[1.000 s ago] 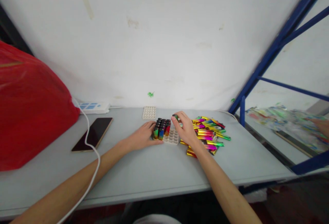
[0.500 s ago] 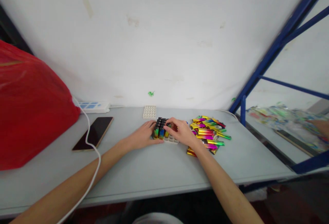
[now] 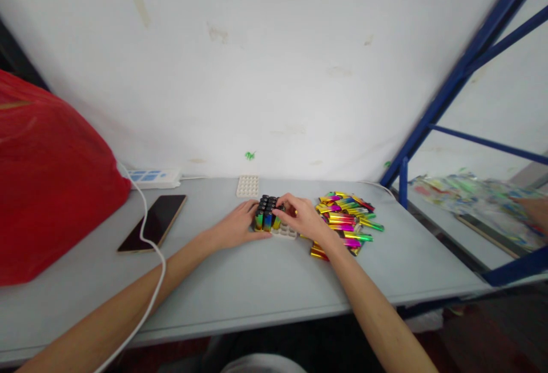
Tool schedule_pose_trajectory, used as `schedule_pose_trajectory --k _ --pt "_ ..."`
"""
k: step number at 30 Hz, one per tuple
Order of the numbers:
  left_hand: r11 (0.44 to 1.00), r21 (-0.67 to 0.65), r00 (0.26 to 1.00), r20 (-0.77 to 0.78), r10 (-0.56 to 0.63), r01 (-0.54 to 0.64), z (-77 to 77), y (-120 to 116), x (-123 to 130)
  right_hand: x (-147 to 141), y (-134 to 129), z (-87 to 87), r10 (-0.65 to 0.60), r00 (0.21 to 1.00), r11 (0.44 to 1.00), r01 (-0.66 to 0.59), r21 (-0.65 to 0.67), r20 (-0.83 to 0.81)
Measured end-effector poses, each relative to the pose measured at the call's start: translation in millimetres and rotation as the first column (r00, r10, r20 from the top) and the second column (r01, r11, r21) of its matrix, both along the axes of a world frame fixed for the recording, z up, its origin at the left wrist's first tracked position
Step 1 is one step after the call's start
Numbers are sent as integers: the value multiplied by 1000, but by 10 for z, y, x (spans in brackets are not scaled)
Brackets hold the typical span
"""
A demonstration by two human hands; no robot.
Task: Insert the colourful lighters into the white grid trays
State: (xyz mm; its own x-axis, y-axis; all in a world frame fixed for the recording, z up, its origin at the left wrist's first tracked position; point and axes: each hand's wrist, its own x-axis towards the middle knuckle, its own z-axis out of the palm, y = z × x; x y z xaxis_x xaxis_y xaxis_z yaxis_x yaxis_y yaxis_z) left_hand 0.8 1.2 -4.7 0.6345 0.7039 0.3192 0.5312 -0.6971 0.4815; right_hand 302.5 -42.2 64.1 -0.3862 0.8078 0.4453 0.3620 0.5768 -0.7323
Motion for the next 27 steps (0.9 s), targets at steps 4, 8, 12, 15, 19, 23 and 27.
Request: schedule_pose_trajectory --k 4,8,12,15,19,23,27 --pt "1000 -2 1000 -9 5 -5 5 7 -1 27 9 4 -9 1000 1000 9 18 8" --pt "1000 2 1000 -4 4 -4 5 5 0 34 15 -5 -25 999 999 24 23 31" --pt "1000 11 1000 6 3 -3 5 -4 -9 38 45 -34 -7 997 1000 5 29 75" --pt "1000 13 1000 13 2 -3 11 -11 -16 47 64 -51 -3 993 998 -5 61 119" --pt "1000 16 1000 23 -1 1 17 -11 -15 58 66 -51 -14 990 996 2 91 139" --pt "1000 18 1000 20 0 0 18 -5 -8 71 63 -41 0 990 994 -15 107 140" --pt "1000 17 1000 13 2 -2 15 -5 -9 71 65 -44 27 992 993 -40 107 125"
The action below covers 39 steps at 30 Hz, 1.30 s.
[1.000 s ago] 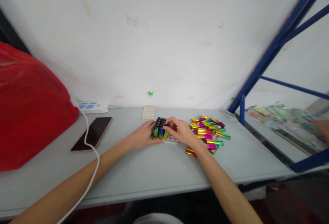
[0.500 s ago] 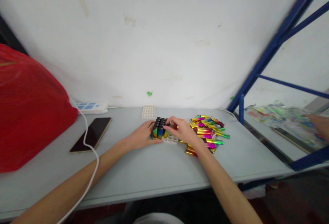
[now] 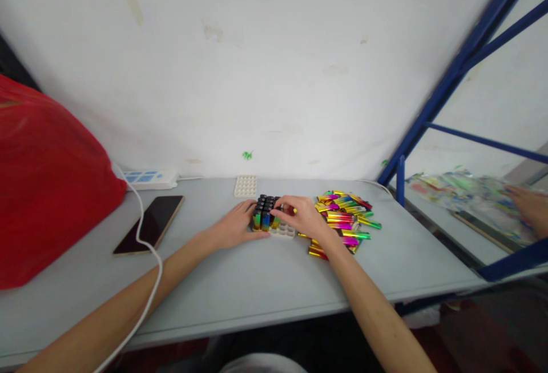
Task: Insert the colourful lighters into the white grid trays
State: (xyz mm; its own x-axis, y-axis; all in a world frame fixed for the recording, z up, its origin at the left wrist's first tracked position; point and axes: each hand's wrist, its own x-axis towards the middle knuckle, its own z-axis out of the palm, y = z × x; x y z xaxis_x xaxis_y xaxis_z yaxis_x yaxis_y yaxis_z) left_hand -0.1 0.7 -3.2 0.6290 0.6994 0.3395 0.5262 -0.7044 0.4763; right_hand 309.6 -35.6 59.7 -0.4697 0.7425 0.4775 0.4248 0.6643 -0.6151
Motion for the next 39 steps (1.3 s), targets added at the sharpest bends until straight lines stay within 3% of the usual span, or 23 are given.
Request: schedule_pose_trajectory --k 6,10,15,18,21,25,30,34,39 --pt "1000 2 1000 -13 -6 6 -2 -1 -3 -14 -10 -18 -30 1000 1000 30 5 -9" --pt "1000 9 1000 -22 6 -6 5 6 3 53 24 -6 -140 990 986 141 86 -19" --pt "1000 21 999 -30 21 -20 27 8 13 398 203 -6 -438 899 870 431 239 -23" --pt "999 23 999 -44 26 -25 35 7 16 681 299 -43 -573 817 807 547 222 71" --pt "999 23 998 -47 28 -27 36 4 14 849 324 -88 -515 824 857 498 132 235" --pt "1000 3 999 -31 26 -26 35 -4 4 794 298 -110 -331 856 937 347 33 397" --pt "999 -26 999 -22 26 -26 37 -5 -12 680 319 -101 -287 821 934 353 -44 493" --pt "1000 -20 1000 -6 17 -17 28 5 -15 721 382 -154 -334 866 934 356 11 371" --pt "1000 13 1000 1 3 -3 0 11 -13 642 451 -237 -376 922 927 375 -31 -91"
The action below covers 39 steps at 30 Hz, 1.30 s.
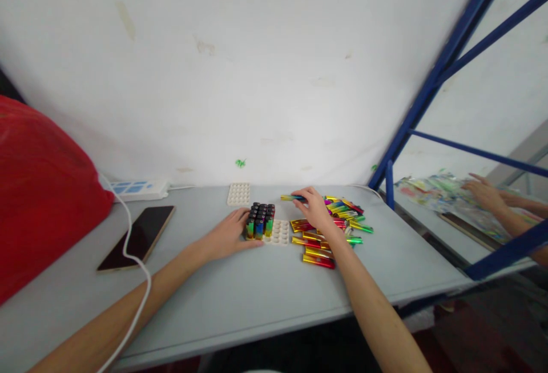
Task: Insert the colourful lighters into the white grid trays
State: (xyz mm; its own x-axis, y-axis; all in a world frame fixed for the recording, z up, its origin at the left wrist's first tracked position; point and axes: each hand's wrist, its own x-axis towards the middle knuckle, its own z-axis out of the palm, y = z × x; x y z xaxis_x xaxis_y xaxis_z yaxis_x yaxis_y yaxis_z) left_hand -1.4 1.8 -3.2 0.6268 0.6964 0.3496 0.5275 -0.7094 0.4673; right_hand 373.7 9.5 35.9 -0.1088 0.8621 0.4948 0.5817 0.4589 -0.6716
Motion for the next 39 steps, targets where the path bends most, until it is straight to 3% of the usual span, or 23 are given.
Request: schedule_pose_trajectory --k 3,6,9,12,16,18,23,26,39 --pt "1000 1 1000 6 13 -13 -18 -3 -3 -130 3 -2 -16 935 998 -4 -56 -355" --pt "999 -12 999 5 34 -34 -37 3 2 -251 -32 35 -35 774 989 -63 -131 -632" --pt "999 -15 999 2 48 -48 -55 14 23 -340 -88 102 -44 657 981 -114 -156 -753" --pt "997 -15 997 7 80 -80 -63 10 52 -417 -153 184 -2 625 973 -179 -146 -781" --pt "995 -13 995 30 98 -98 -60 -9 73 -526 -247 262 76 669 938 -300 -175 -740" --pt "996 -5 995 39 92 -92 -56 -13 73 -575 -281 264 74 723 929 -301 -217 -687" --pt "997 -24 997 32 76 -75 -39 -14 69 -649 -304 163 9 896 973 -110 -202 -444" --pt "998 -30 998 34 62 -61 -23 -22 65 -662 -312 101 -20 953 987 -30 -158 -302" --pt "999 -13 999 41 35 -35 16 -41 70 -708 -436 178 38 986 998 -47 -50 -160"
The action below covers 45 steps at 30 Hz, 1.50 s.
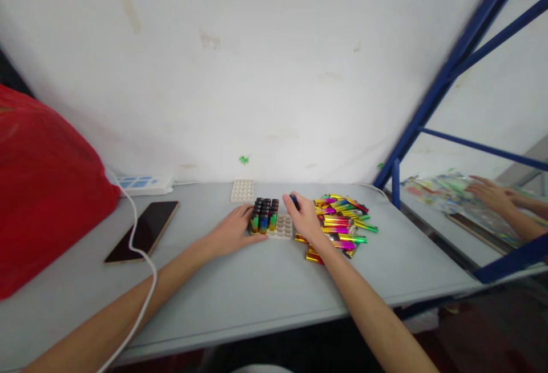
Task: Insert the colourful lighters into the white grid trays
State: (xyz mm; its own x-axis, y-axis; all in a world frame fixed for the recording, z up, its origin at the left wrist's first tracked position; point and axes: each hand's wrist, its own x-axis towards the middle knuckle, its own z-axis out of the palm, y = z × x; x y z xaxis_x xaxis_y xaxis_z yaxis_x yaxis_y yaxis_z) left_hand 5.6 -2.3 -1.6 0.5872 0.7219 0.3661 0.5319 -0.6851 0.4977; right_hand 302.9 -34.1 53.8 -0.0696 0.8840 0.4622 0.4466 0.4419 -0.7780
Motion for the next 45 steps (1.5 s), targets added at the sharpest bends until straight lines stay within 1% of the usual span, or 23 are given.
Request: schedule_pose_trajectory --k 2,6,8,10,11,13,17,21,27,34,42,45 --pt "1000 -1 1000 -1 4 -4 -1 1 -1 3 -43 42 35 999 999 -35 10 -3" --pt "1000 -1 1000 -8 6 -6 -11 5 12 19 -154 162 187 982 982 -187 9 1" --pt "1000 -1 1000 -9 4 -4 -16 2 19 23 -202 223 228 974 970 -228 81 18" --pt "1000 -3 1000 -11 0 0 -22 -3 21 20 -227 259 226 972 957 -233 174 59" --pt "1000 -4 1000 -13 -3 3 -26 -4 19 18 -230 263 226 970 951 -239 197 89" --pt "1000 -6 1000 -18 -8 8 -36 -2 11 12 -216 244 253 955 947 -277 165 152" --pt "1000 1 1000 -25 -7 7 -61 18 -5 15 -153 154 341 913 935 -355 24 225" --pt "1000 -2 1000 -19 -8 8 -69 29 -5 41 -111 102 361 905 930 -368 -12 227" --pt "1000 11 1000 -8 -25 25 -84 35 -1 68 -97 91 364 898 930 -365 -40 249" --pt "1000 24 1000 6 -17 17 -93 32 -6 90 -76 67 395 891 918 -390 -69 222" --pt "1000 12 1000 0 -15 15 -82 39 -28 120 -61 99 348 910 937 -343 -61 225" --pt "1000 3 1000 -9 -22 22 -82 49 -35 131 -50 101 361 907 932 -355 -69 216"
